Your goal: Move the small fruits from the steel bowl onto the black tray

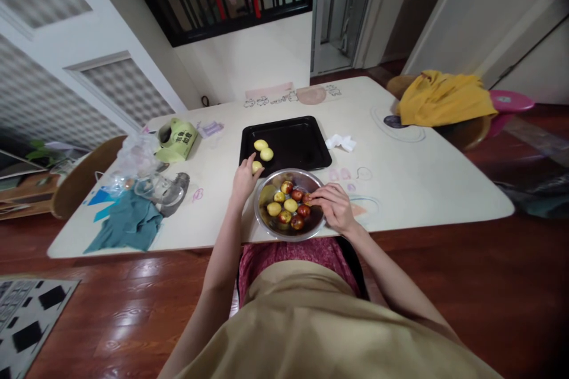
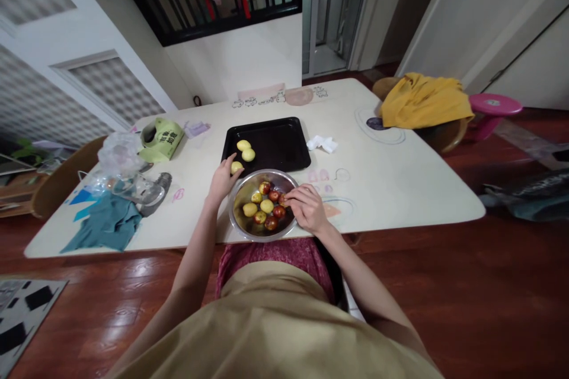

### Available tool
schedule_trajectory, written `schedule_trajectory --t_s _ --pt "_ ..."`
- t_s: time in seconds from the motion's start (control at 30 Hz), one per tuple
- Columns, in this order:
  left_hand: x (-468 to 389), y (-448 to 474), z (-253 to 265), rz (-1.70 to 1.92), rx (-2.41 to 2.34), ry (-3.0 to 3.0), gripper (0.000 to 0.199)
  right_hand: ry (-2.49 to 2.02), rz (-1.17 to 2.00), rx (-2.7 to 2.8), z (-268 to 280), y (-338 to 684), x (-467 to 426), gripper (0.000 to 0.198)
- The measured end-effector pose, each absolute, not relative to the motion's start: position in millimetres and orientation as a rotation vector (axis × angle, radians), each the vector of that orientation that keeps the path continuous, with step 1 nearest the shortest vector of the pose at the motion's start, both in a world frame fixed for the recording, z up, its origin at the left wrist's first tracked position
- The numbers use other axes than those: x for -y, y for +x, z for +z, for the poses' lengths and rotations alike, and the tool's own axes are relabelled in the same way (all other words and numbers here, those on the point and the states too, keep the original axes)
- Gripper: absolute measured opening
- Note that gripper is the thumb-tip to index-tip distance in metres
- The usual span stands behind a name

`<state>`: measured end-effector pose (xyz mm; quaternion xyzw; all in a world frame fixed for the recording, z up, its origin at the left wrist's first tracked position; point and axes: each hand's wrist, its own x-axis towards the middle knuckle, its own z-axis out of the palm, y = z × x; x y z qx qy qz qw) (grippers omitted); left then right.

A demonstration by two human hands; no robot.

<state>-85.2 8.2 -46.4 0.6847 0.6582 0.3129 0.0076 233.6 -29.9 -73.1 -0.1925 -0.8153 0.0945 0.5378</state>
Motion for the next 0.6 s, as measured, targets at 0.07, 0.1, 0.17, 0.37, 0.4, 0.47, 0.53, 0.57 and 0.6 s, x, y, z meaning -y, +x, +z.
schedule_trajectory --t_s 0.07,0.1,0.17,0.37,0.4,0.47,0.53,0.57,0.6 --pt "0.0 -83.4 -36.7 1.083 -1.986 2.094 0.052 -0.457 0.224 1.937 -73.0 233.1 30.2 0.040" --pt "6.0 -81.3 -30.8 1.143 -1.936 2.080 0.053 -0.463 0.224 1.939 -73.2 232.9 30.2 0.040" --pt "21.1 -73.5 -18.5 1.236 -1.832 2.080 0.048 -0.477 0.222 1.942 -74.3 233.0 30.0 0.040" --pt "65.5 -32.1 -0.4 1.175 -1.532 2.249 0.034 -0.480 0.237 1.948 -76.5 234.4 29.0 0.040" --pt "69.5 -26.3 -1.9 1.139 -1.480 2.273 0.034 -0.485 0.239 1.949 -76.0 234.4 29.1 0.040" --pt "74.3 -18.2 -7.1 1.058 -1.405 2.312 0.036 -0.488 0.235 1.948 -74.6 234.1 29.5 0.041" --pt "76.3 -14.2 -12.6 0.989 -1.372 2.340 0.039 -0.475 0.224 1.946 -72.8 233.7 30.0 0.040" --pt "76.7 -13.3 -14.7 0.964 -1.366 2.352 0.041 -0.465 0.218 1.943 -72.1 233.5 30.2 0.040" --pt "77.1 -12.8 -16.3 0.949 -1.364 2.362 0.042 -0.456 0.214 1.941 -71.6 233.4 30.3 0.039"
